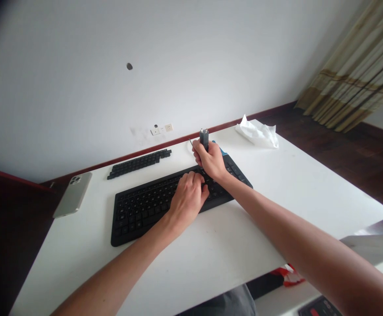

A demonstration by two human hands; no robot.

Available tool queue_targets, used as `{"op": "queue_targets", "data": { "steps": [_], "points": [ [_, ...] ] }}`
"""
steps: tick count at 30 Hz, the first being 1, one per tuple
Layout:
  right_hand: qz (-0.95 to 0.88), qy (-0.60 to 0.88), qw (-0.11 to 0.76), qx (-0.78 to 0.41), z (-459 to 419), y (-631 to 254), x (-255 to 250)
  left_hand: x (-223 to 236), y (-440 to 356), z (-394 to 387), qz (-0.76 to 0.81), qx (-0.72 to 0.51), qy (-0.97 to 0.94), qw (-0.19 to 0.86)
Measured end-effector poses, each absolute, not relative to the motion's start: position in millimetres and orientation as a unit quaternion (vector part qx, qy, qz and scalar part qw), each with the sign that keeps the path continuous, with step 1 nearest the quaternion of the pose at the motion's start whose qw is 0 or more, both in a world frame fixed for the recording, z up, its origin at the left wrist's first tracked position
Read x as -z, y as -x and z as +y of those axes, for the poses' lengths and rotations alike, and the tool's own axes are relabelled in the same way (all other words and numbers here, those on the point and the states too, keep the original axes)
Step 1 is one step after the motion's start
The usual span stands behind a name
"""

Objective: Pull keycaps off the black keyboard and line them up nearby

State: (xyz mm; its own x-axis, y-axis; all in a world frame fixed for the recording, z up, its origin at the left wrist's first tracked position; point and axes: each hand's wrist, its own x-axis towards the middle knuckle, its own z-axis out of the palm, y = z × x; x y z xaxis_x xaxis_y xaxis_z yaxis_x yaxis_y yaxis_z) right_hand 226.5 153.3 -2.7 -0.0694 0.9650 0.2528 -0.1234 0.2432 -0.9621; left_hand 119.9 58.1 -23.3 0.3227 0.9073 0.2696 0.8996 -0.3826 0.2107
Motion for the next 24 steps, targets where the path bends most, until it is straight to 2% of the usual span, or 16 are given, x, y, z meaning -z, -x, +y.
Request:
{"op": "queue_targets", "data": {
  "steps": [15, 24],
  "points": [
    [-0.484, 0.37, 0.566, -0.556, 151.5, -222.2, -4.3, 24.0, -122.1, 60.8, 0.56, -0.164, -0.812, 0.008],
    [-0.399, 0.356, 0.541, -0.649, 150.0, -227.6, -13.3, 24.2, -104.9, 67.5, 0.511, -0.26, -0.811, 0.116]
  ]
}}
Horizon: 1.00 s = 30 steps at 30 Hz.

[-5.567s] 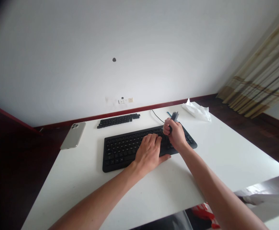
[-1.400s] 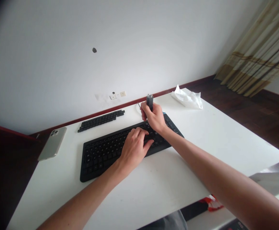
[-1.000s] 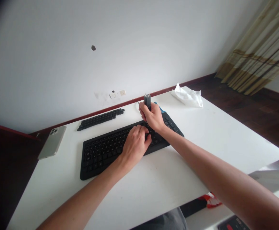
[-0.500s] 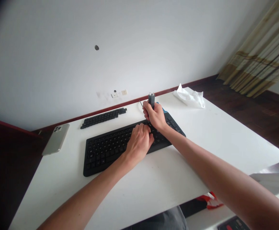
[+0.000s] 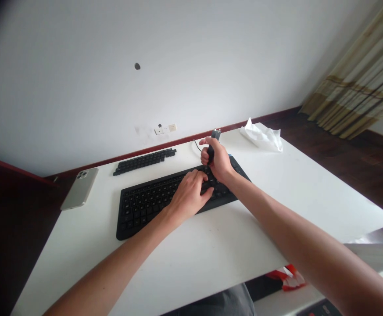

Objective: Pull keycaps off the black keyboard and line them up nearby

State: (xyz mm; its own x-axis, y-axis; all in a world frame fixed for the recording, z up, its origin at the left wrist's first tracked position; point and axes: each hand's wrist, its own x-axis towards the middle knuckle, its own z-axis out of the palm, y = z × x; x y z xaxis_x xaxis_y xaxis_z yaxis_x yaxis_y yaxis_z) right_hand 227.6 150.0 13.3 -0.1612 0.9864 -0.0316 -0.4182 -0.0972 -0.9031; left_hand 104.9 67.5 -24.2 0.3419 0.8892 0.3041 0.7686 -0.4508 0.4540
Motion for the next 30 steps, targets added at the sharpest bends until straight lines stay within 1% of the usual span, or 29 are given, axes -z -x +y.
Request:
{"op": "queue_targets", "data": {
  "steps": [3, 7, 11, 13, 15, 18, 26, 30],
  "points": [
    [-0.411, 0.364, 0.512, -0.66, 149.3, -229.6, -18.8, 13.8, -89.6, 74.3, 0.492, -0.273, -0.81, 0.167],
    [-0.427, 0.411, 0.465, -0.658, 147.2, -229.9, -18.2, 3.9, -71.4, 79.8, 0.485, -0.225, -0.819, 0.209],
    [-0.459, 0.436, 0.416, -0.653, 143.1, -226.0, -12.0, 9.6, -68.8, 76.7, 0.488, -0.247, -0.813, 0.199],
    [-0.465, 0.428, 0.41, -0.658, 140.1, -222.5, -9.5, 15.2, -70.8, 75.0, 0.492, -0.269, -0.805, 0.193],
    [-0.448, 0.428, 0.436, -0.653, 136.2, -218.1, -8.2, 20.0, -72.2, 74.5, 0.493, -0.287, -0.798, 0.196],
    [-0.426, 0.432, 0.504, -0.615, 128.4, -212.1, -6.7, 24.5, -72.3, 75.3, 0.488, -0.305, -0.794, 0.197],
    [-0.357, 0.376, 0.64, -0.567, 102.4, -212.9, 3.0, 26.8, -70.0, 77.2, 0.483, -0.304, -0.8, 0.186],
    [-0.331, 0.385, 0.678, -0.532, 97.5, -204.7, 3.1, 24.1, -69.3, 75.9, 0.475, -0.293, -0.809, 0.184]
  ]
}}
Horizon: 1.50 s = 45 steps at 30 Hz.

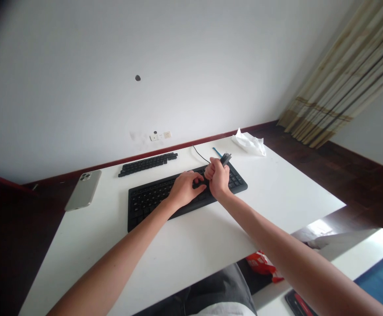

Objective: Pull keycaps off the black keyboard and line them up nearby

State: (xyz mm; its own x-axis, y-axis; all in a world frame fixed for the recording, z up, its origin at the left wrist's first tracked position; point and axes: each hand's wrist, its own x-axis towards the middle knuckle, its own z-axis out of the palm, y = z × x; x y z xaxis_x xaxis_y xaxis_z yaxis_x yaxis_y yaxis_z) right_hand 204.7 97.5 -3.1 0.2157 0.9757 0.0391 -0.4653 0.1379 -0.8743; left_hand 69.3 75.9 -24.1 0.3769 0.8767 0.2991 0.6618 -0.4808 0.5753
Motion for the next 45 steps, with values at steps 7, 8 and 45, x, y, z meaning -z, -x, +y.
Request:
{"op": "queue_targets", "data": {
  "steps": [7, 8, 45],
  "points": [
    [-0.444, 0.45, 0.682, -0.369, 87.6, -191.5, 14.2, 26.8, -81.6, 66.4, 0.494, -0.231, -0.838, 0.03],
    [-0.466, 0.453, 0.677, -0.346, 85.3, -192.0, 16.6, 27.6, -83.0, 67.0, 0.479, -0.217, -0.85, 0.023],
    [-0.68, 0.448, 0.577, -0.067, 160.8, -240.0, -16.8, 12.2, -65.1, 77.1, 0.464, -0.246, -0.842, 0.127]
  ]
}}
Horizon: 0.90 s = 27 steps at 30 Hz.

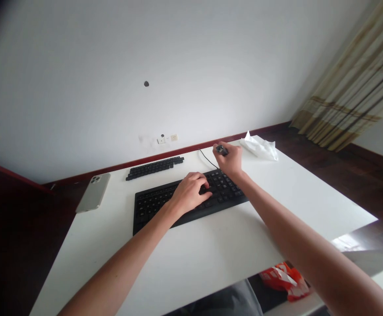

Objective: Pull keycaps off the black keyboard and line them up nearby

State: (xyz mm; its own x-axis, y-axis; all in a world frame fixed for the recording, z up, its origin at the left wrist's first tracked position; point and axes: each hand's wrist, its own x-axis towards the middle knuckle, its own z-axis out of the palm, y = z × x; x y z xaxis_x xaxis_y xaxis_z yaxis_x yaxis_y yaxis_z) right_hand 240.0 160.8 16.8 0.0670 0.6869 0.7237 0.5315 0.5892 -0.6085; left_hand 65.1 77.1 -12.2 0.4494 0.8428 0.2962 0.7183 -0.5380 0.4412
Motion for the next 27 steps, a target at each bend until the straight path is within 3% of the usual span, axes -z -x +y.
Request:
{"op": "queue_targets", "data": {
  "steps": [5, 13, 27],
  "points": [
    [-0.669, 0.476, 0.561, -0.108, 170.9, -251.3, 7.5, 13.5, -76.9, 72.4, 0.476, -0.252, -0.837, 0.094],
    [-0.65, 0.48, 0.57, -0.147, 168.3, -249.6, 5.0, 6.5, -81.7, 70.9, 0.452, -0.222, -0.858, 0.103],
    [-0.659, 0.471, 0.561, -0.171, 157.2, -245.1, -1.9, 1.3, -71.2, 74.4, 0.44, -0.272, -0.808, 0.28]
  ]
}}
